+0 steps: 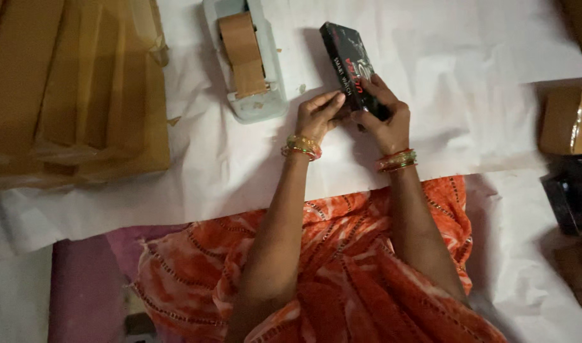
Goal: The person repeatedly opens small product boxes, removes the contents, places the product into a larger cardboard shipping box, and seals the box with packing tape. The process is repeated for multiple items.
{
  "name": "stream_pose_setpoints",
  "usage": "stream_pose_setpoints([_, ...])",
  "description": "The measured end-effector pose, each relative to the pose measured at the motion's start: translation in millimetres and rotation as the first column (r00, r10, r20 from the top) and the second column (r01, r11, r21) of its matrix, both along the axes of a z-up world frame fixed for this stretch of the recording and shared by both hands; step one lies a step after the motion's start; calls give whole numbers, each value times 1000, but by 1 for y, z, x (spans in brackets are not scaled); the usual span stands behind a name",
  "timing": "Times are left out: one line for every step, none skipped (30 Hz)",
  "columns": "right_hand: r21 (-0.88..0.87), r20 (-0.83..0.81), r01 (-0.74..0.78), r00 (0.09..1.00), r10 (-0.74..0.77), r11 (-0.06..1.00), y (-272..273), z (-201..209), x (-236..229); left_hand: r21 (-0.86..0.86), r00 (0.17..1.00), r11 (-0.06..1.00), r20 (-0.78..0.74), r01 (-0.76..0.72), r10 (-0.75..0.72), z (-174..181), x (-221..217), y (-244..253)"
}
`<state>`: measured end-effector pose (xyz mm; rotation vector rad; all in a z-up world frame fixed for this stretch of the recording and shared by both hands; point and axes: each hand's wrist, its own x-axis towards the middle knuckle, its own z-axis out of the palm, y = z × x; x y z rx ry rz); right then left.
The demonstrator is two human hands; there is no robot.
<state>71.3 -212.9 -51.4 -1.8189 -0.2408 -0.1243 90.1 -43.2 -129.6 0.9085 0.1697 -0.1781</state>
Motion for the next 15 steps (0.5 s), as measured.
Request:
stream_pose_setpoints([22,-13,-8,1000,8,1000,0,0,0,2,1000,1000,8,-1,1,-3,2,0])
stream_pose_setpoints([43,-25,-16,1000,17,999,0,0,0,4,1000,1000,16,-2,1,-6,3,0])
stream_pose_setpoints([46,-23,-20,1000,21,999,0,0,0,12,1000,1000,19,2,-2,-8,4,0])
stream_pose_setpoints([49,-20,-25,999,26,998,0,0,-1,19,1000,1000,22,6,-6,-10,5,0])
stream_pose_setpoints([51,-17,-27,999,28,998,0,1,-1,26,1000,1000,25,12,-13,-12,6,0])
stream_pose_setpoints([91,-46,-23,999,27,996,0,1,-2,42,1000,999,27,4,-5,-13,6,0])
stream_pose_setpoints([130,-76,-16,997,26,991,-1,1,-3,58,1000,998,28,-2,1,-13,6,0])
stream_pose_setpoints([169,-106,-9,994,27,986,-1,1,-4,74,1000,997,28,-9,6,-12,5,0])
stream_pose_setpoints([146,-87,-17,996,29,989,-1,0,-5,53,999,999,35,4,-6,-12,4,1])
stream_pose_setpoints([122,-68,-24,997,33,992,-2,0,-6,32,999,999,43,16,-18,-10,3,2])
stream_pose_setpoints([99,-51,-31,998,36,995,-3,-1,-7,11,998,1000,49,29,-29,-9,2,2])
stream_pose_setpoints([96,-40,-42,998,46,994,-3,-2,-7,-3,999,1000,46,26,-26,-7,1,3])
stream_pose_setpoints([93,-28,-54,998,56,994,-4,-3,-7,-17,999,1000,43,23,-22,-5,1,3])
stream_pose_setpoints([91,-16,-65,998,66,994,-5,-5,-7,-30,999,999,41,20,-18,-4,0,3])
stream_pose_setpoints([101,-22,-68,997,70,993,-5,-6,-7,-36,1000,999,30,5,-4,-1,0,3])
